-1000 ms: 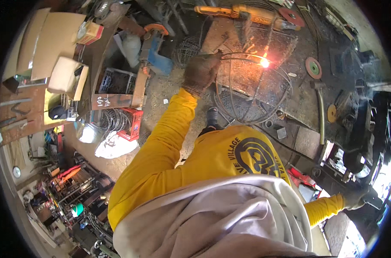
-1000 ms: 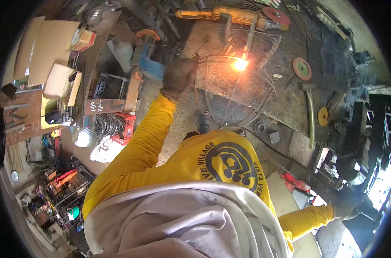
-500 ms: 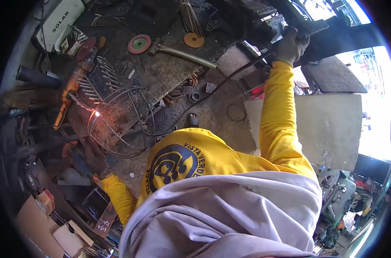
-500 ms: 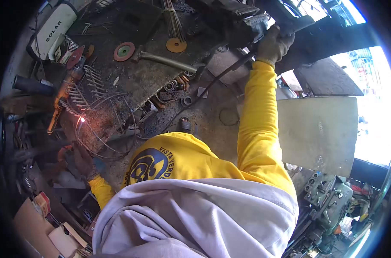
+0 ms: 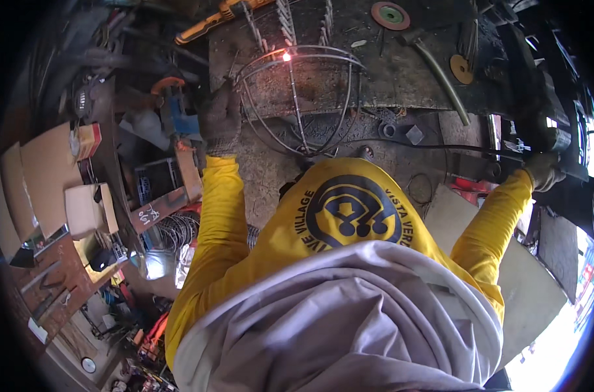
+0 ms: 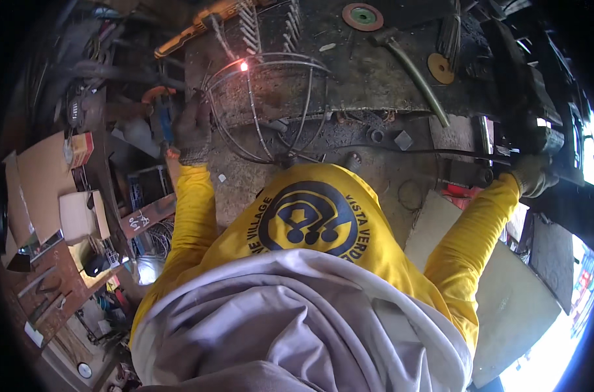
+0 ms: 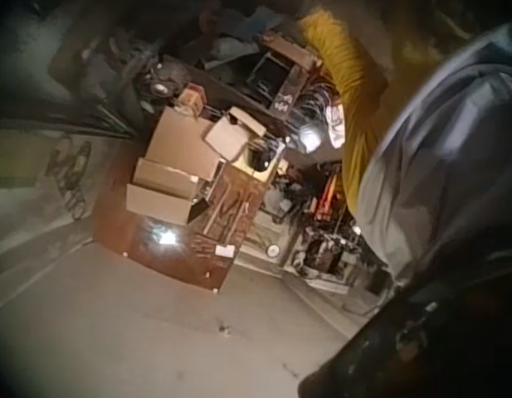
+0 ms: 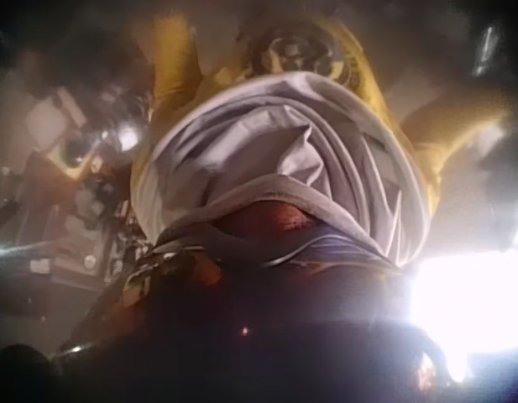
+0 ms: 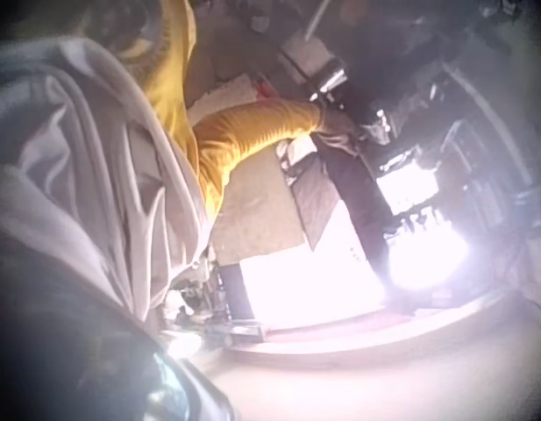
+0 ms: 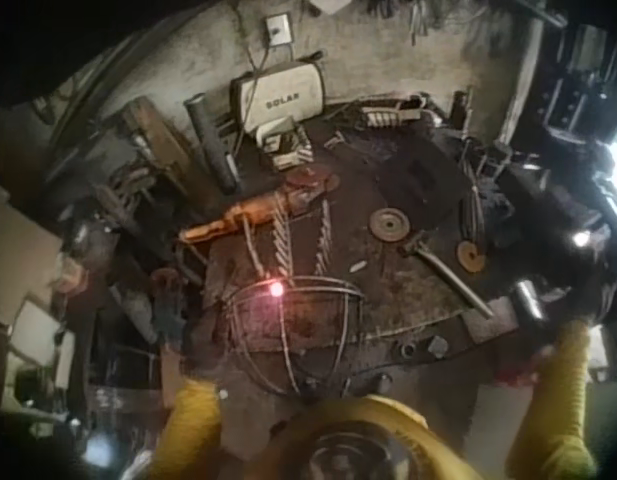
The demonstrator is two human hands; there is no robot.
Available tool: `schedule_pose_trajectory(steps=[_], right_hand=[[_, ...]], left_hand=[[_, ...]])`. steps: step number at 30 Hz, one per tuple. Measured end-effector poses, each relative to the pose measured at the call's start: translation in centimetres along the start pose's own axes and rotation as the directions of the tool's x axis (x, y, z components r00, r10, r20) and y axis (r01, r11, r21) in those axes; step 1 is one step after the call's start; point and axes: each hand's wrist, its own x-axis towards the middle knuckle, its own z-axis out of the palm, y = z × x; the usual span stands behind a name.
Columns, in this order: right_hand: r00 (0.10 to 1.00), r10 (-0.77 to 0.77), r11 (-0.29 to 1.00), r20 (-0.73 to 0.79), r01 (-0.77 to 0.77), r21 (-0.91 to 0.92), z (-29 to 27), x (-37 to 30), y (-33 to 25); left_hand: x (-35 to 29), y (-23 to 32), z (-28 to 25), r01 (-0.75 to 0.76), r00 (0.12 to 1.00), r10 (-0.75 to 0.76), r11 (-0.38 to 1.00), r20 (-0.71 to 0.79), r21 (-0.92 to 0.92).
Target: The person holds a circular metal frame and uses a welding tool to fuse small metal wires onto it at several points on a workbench.
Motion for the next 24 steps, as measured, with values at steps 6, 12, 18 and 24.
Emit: schedule_pose_trajectory(steps=[6,12,18,24], right_hand=[[0.990,0.096,0.993,0.105,-0.103,0.061,-1.2,-1.2,-0.6],[0.993,0.019,1.000,0.120,-0.016,-0.023,-1.2,-1.3,0.3],[0.846,-0.470,0.759,-0.251,0.533,0.374,-4.2,-8.5,-5.2],[0.356,-0.778,0.605,0.518,0.205,0.769,-5.1,-25.1,-11.7]], left_hand=[[0.0,0.8,0.0,0.090,0.993,-0.095,0.993,0.067,0.072],[0.4,0.9,0.0,0.126,0.990,-0.126,0.992,0.070,0.002],[0.4,0.5,-0.3,0.115,0.993,-0.112,0.985,0.030,-0.130],[0.1,0.3,-0.3,0.103,0.995,-0.101,0.990,0.029,-0.093]])
